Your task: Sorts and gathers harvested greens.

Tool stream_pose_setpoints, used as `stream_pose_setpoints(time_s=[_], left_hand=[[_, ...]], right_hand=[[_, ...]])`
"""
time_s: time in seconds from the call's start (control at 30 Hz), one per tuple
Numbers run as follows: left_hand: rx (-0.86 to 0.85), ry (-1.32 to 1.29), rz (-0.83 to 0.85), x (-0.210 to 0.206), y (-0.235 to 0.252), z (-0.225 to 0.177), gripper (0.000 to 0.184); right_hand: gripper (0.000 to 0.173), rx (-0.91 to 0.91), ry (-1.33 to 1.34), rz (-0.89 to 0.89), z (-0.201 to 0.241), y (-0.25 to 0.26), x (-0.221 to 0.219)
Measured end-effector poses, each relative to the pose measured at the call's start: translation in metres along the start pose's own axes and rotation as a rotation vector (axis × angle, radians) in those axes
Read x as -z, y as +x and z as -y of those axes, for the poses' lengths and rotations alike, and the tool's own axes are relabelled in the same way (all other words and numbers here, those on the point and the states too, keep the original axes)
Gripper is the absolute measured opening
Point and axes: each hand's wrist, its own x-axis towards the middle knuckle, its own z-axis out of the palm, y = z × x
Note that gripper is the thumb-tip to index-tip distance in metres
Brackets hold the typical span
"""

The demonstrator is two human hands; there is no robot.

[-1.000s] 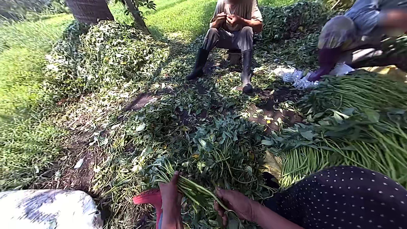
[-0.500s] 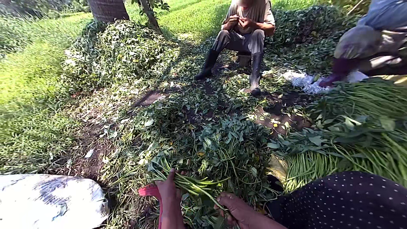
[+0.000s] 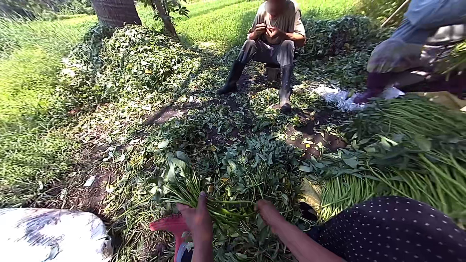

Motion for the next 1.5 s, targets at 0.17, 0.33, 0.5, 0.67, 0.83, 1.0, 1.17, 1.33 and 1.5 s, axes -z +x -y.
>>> stream_pose_setpoints(time_s=[0.17, 0.33, 0.5, 0.67, 0.83, 1.0, 1.17, 1.33, 1.5], left_hand=[[0.018, -0.038, -0.208, 0.024, 0.032, -0.012, 0.074], [0.056, -0.041, -0.244, 0.046, 0.051, -0.016, 0.063], [0.17, -0.044, -0.197, 0.036, 0.047, -0.004, 0.062], [0.163, -0.016, -0.071, 0.022, 0.04, 0.012, 0.067], [0.201, -0.077, 0.0, 0.016, 0.038, 0.017, 0.068], [0.327, -0.035, 0.077, 0.006, 0.031, 0.021, 0.073], [0.368, 0.024, 0.113, 0.006, 0.023, 0.013, 0.075], [0.383, 0.029, 0.128, 0.016, 0.021, 0.014, 0.073], [0.464, 0.041, 0.21, 0.011, 0.012, 0.02, 0.07]], right_hand=[[0.034, -0.003, 0.05, 0.124, -0.018, 0.009, 0.012], [0.054, 0.078, -0.49, 0.508, -0.027, 0.011, 0.004], [0.056, 0.029, -0.461, -0.12, -0.026, 0.073, 0.037], [0.042, 0.076, -0.155, -0.019, -0.026, 0.078, 0.035], [0.03, 0.246, 0.418, -0.005, 0.05, 0.009, 0.071], [0.024, 0.31, 0.45, 0.242, 0.058, -0.024, 0.075], [0.023, 0.242, 0.664, 0.164, 0.058, -0.012, 0.079], [0.023, 0.254, 0.486, 0.272, 0.049, -0.012, 0.078], [0.029, 0.092, 0.205, 0.354, 0.019, -0.023, 0.04]])
